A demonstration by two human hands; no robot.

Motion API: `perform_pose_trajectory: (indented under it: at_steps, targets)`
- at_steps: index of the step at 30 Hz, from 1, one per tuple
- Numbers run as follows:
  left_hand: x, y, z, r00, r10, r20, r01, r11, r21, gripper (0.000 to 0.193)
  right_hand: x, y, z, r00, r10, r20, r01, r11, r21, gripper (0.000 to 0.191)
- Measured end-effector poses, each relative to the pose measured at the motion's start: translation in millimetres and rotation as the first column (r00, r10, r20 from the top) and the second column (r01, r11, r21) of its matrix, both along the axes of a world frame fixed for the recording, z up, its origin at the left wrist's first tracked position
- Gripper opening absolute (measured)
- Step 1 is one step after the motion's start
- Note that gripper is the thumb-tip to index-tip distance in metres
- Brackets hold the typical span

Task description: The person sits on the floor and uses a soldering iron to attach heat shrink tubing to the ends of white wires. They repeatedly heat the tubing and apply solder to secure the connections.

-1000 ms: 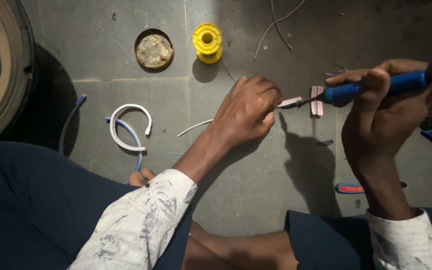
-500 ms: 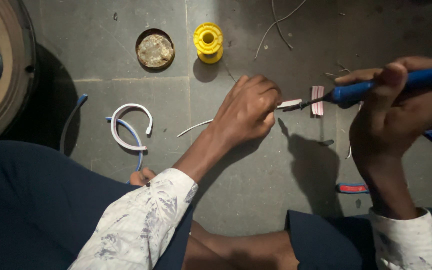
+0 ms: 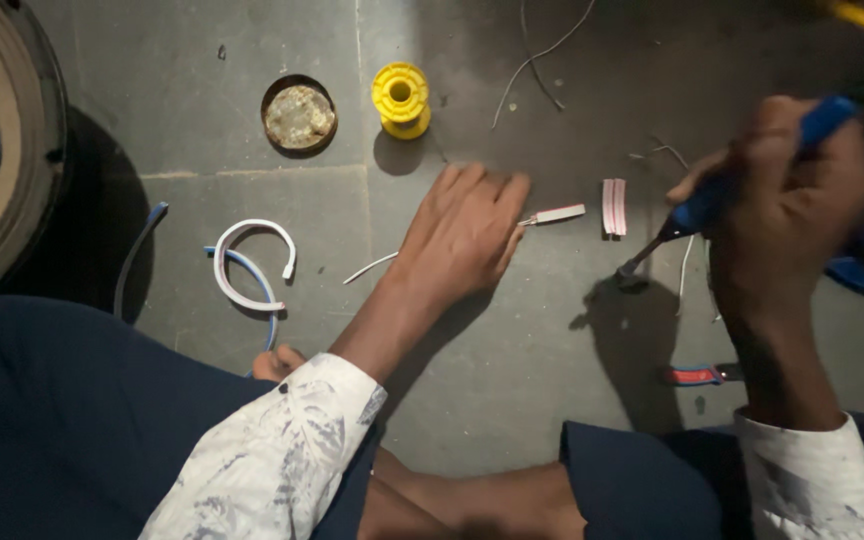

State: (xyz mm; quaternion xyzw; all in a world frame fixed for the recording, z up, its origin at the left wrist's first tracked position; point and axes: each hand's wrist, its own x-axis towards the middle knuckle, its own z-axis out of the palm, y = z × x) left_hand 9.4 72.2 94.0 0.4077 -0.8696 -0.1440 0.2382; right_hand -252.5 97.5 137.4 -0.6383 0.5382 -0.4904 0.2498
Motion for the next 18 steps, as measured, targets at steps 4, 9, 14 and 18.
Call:
perform_pose_trajectory:
  at_steps: [4,9,14,18]
  targets:
    - [2.4,2.6,3.6,0.999,0.048,0.004,-0.048,0.998,0.042,0.018,20.1,-7.3,3.6,0.997,-0.078,0.023,0.073,0.985,0.157,0.031]
    - [10.1,1.5,25.6,0.941,0.223,-0.253,-0.155,0.952,0.265,0.012,47.1,-10.1,7.0,0.980,-0.108,0.170,0.034,0.919,0.392,0.022]
    - [7.9,1.4,60.0,0.806,0.390,-0.445,-0.038,0.785,0.618,0.017,58.5,-12.0,16.7,0.961,-0.085,0.262,-0.068,0.849,0.524,0.022]
    - [4.1,1.7,79.4,0.762,0.428,-0.486,0.047,0.712,0.701,0.018,57.8,-11.4,22.6,0.946,-0.104,0.308,-0.117,0.774,0.622,0.026]
